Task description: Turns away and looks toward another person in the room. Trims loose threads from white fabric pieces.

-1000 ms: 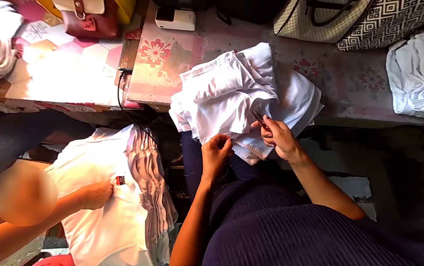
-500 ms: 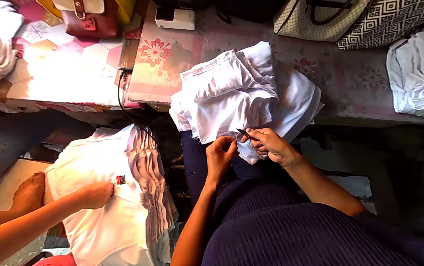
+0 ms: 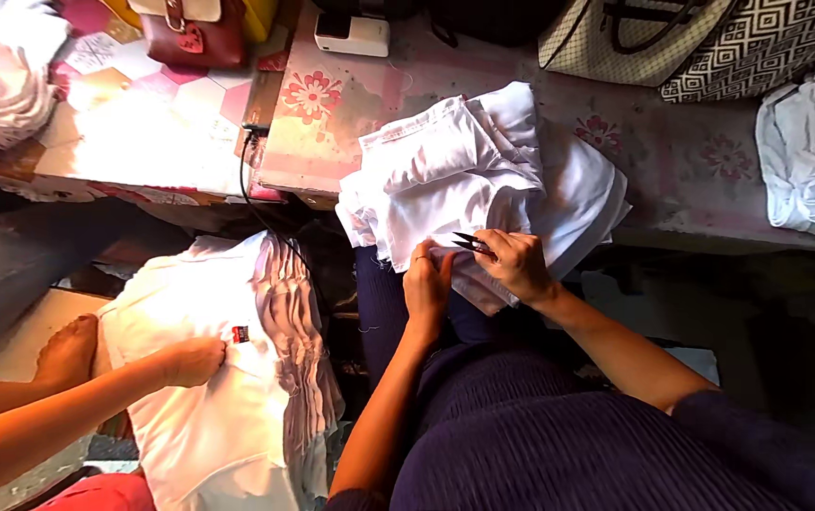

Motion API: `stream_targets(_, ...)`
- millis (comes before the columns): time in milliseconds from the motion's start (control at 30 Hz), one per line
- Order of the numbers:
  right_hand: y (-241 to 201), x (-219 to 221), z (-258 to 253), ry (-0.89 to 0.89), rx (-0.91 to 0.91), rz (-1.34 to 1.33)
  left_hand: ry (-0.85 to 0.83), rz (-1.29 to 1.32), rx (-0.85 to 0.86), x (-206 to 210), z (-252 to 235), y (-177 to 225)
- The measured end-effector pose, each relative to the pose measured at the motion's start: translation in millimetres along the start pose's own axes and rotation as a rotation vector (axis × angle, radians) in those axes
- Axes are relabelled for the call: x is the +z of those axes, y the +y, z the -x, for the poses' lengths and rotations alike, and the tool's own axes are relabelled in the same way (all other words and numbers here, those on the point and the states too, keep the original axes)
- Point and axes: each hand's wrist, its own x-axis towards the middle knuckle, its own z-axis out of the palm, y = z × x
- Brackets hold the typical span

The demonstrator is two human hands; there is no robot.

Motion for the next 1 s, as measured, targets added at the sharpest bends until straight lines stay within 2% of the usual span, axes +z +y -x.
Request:
stream_targets(67, -0.7, -2.5, -1.6, 0.007, 0.023, -0.015, 0.018, -0.038, 0.076, 13.0, -10.6, -11.9)
stream_targets(133, 1.6, -6.4, -5.5, 0.025, 0.054, -0.014, 0.021, 0.039, 0.101, 12.8, -18.9, -17.7)
stream_targets(267, 6.0, -10.1, -7.3, -0.110, 0.079, -0.059, 0.050, 0.339, 0.070, 0.7, -11.8, -22.4)
stream_targets(367, 4.7, -1.0, -4.5, -0.140, 0.053, -0.038, 0.059, 0.418, 0.011, -13.8, 0.0, -24.8)
stream_targets(533, 12.0, -9.7, -8.6, -0.105, 0.140, -0.146, 0.087, 0.243, -0.140, -65.4, 12.2, -62.9)
stream_targets(667, 15.3, -14.0, -10.7, -0.102, 0.207, -0.196, 0.113, -0.159, -0.192, -85.9, -0.2, -94.7)
stream_targets(733, 14.8, -15.2, -13.3, -0.107, 0.243, -0.220, -0.089, -0.236, -0.256, -95.6, -11.3, -81.6)
stream_targets(800, 13.3, -18.5, -16.4, -0.119, 0.282, -0.263, -0.314, -0.196, -0.236, -102.2, -18.8, -45.7)
stream_targets(900, 7.9, -22.9, -20.2, -0.152, 0.343, -0.338, -0.600, 0.122, -0.111, -87.0, -19.4, 9.3)
stream_targets(933, 5.4, -23.0, -21.7, -0.162, 0.356, -0.358, -0.610, 0.224, -0.102, -74.1, -19.0, 20.5)
stream_targets(1000, 0.6, -22.6, -23.5, -0.173, 0.386, -0.397, -0.483, 0.338, -0.117, -46.4, -20.5, 30.0)
